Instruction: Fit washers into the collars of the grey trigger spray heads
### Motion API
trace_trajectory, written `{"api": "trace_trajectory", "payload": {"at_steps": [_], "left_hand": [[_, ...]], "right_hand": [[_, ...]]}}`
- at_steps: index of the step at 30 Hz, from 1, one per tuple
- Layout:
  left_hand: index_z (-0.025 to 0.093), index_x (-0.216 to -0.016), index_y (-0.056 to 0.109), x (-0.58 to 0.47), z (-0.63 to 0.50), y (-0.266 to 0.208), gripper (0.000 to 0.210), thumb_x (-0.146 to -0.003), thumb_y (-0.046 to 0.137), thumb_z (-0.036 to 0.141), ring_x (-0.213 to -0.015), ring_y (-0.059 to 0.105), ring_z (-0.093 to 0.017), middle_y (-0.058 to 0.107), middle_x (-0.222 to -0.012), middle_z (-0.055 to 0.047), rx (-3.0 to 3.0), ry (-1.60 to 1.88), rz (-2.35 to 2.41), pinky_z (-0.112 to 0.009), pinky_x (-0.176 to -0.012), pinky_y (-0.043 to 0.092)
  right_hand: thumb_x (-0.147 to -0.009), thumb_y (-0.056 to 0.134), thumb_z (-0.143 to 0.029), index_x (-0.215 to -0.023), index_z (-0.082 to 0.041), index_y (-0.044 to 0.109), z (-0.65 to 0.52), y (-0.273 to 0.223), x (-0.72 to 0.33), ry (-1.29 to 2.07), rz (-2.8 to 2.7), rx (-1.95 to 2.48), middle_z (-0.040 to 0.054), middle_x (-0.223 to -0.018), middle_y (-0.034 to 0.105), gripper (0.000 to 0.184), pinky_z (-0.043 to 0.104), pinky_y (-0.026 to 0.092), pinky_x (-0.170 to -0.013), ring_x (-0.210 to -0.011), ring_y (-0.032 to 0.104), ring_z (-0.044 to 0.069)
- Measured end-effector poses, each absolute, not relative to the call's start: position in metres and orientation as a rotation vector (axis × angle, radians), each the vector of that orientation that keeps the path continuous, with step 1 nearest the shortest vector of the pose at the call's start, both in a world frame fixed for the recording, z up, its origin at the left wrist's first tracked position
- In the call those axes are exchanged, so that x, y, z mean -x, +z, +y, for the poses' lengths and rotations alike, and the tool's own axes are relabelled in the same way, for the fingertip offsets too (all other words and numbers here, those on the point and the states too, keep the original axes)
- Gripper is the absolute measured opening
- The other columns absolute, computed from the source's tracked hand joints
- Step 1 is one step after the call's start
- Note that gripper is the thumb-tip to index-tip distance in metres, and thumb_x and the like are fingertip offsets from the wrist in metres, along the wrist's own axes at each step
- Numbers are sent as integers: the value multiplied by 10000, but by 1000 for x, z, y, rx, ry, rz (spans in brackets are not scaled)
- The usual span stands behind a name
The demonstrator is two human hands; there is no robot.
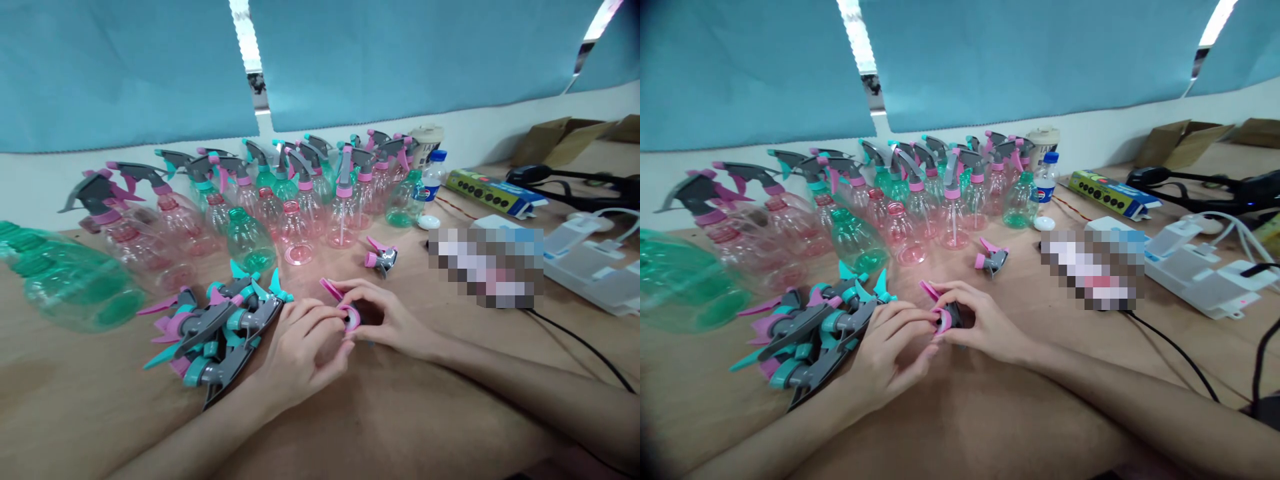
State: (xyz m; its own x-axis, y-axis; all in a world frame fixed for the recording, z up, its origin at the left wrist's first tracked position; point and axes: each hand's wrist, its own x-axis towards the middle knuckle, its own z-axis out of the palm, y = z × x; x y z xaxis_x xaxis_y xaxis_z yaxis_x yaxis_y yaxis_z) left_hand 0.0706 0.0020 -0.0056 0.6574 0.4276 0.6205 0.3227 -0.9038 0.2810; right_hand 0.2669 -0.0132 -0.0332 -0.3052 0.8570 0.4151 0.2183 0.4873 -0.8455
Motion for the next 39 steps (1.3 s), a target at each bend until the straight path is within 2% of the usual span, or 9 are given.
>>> {"api": "trace_trajectory", "payload": {"at_steps": [10,16,21,25,30,33,36,39], "left_hand": [[186,-918,615,-71,2,-7,105,-830,593,238,-869,547,-195,689,-969,-33,-2800,1030,594,-334,-753,386],[177,-1004,586,-71,2,-7,165,-840,577,188,-859,516,-196,693,-949,-20,-2789,1003,541,-333,-764,393],[170,-970,614,-70,2,-9,151,-866,556,264,-835,502,-219,611,-909,-74,-2877,1137,723,-348,-708,392],[154,-914,633,-69,2,-9,154,-857,558,276,-758,457,-201,500,-822,-68,-2833,1121,770,-332,-664,413],[159,-935,625,-67,4,-12,156,-838,570,268,-824,467,-198,503,-930,-80,-2802,1109,525,-329,-709,446],[184,-982,607,-68,5,-12,170,-845,555,269,-871,477,-209,509,-985,-81,-2807,1135,531,-342,-733,450],[178,-988,601,-70,4,-9,175,-833,570,253,-876,480,-215,510,-970,-83,-2786,1111,682,-347,-728,457],[164,-908,604,-71,2,-8,137,-821,579,266,-827,474,-205,511,-908,-74,-2740,1085,739,-342,-702,462]], "right_hand": [[-748,734,-266,-998,-231,585,-14,-34,-267,827,-1836,933,81,-1227,550,293,425,418,-992,-1191,516,250],[-764,717,-255,-1012,-228,581,-15,-33,-266,830,-1864,918,83,-1269,530,283,414,417,-994,-1203,511,243],[-760,721,-247,-1002,-240,589,-14,-34,-266,822,-1830,890,74,-1309,523,276,414,420,-992,-1212,512,241],[-754,725,-228,-989,-237,599,-15,-34,-266,810,-1810,931,77,-1316,523,266,413,424,-984,-1202,520,244],[-748,732,-240,-986,-237,607,-15,-32,-265,836,-1829,944,71,-1299,533,269,412,414,-995,-1217,506,249],[-759,721,-244,-1007,-239,601,-15,-33,-266,857,-1837,933,69,-1285,539,275,412,411,-998,-1214,506,243],[-762,713,-247,-1019,-237,598,-15,-34,-266,852,-1831,922,78,-1306,526,281,420,415,-990,-1208,511,247],[-758,713,-257,-1011,-239,604,-16,-34,-265,842,-1841,927,79,-1308,528,276,430,421,-981,-1194,523,252]]}}
